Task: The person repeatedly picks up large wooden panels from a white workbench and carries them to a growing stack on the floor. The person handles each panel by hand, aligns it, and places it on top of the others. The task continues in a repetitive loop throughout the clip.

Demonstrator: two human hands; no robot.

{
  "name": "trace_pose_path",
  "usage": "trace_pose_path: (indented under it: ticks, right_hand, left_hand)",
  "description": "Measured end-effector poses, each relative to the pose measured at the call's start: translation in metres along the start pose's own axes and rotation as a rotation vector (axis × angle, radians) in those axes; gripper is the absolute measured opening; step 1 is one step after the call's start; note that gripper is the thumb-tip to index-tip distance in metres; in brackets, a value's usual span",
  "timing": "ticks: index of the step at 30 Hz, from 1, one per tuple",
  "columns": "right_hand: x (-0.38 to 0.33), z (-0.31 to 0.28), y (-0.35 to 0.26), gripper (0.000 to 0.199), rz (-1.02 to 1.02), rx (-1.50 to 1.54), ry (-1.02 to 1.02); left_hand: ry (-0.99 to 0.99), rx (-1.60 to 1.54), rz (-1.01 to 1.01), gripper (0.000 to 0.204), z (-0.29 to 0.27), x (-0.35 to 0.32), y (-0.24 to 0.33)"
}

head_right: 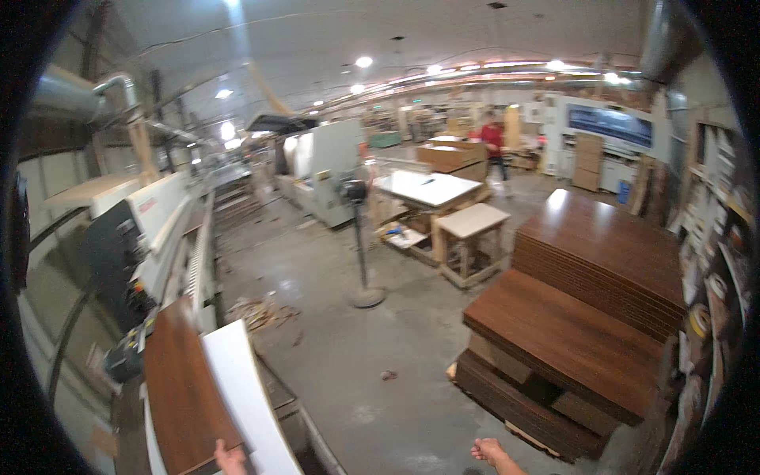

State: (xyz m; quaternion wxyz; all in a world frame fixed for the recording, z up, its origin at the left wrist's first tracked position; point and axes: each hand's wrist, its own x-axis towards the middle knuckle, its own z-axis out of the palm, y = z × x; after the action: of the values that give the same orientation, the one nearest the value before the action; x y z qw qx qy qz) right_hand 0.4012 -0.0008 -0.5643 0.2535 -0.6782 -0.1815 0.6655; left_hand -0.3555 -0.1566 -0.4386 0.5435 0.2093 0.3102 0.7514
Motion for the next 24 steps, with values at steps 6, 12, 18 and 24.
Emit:
trace_pose_path:
  ticks: [6,12,18,24]
  right_hand:
    - [0.006,0.070,-0.017,0.026,-0.116,-0.233,-0.207]
    - [-0.078,0.156,0.000,0.032,-0.277,-0.429,-0.739]
    - [-0.163,0.192,-0.006,0.036,-0.165,-0.575,-1.022]
    - [-0.168,0.203,0.019,0.032,0.145,-0.143,-0.924]
  left_hand:
    - [0.683,-0.594,-0.113,0.032,0.104,-0.030,-0.137]
    - [0.888,-0.513,-0.307,0.038,0.203,-0.069,-0.256]
    - [0.815,-0.525,-0.400,0.046,0.277,-0.078,-0.336]
    - [0.580,-0.554,-0.460,0.053,0.330,-0.057,-0.401]
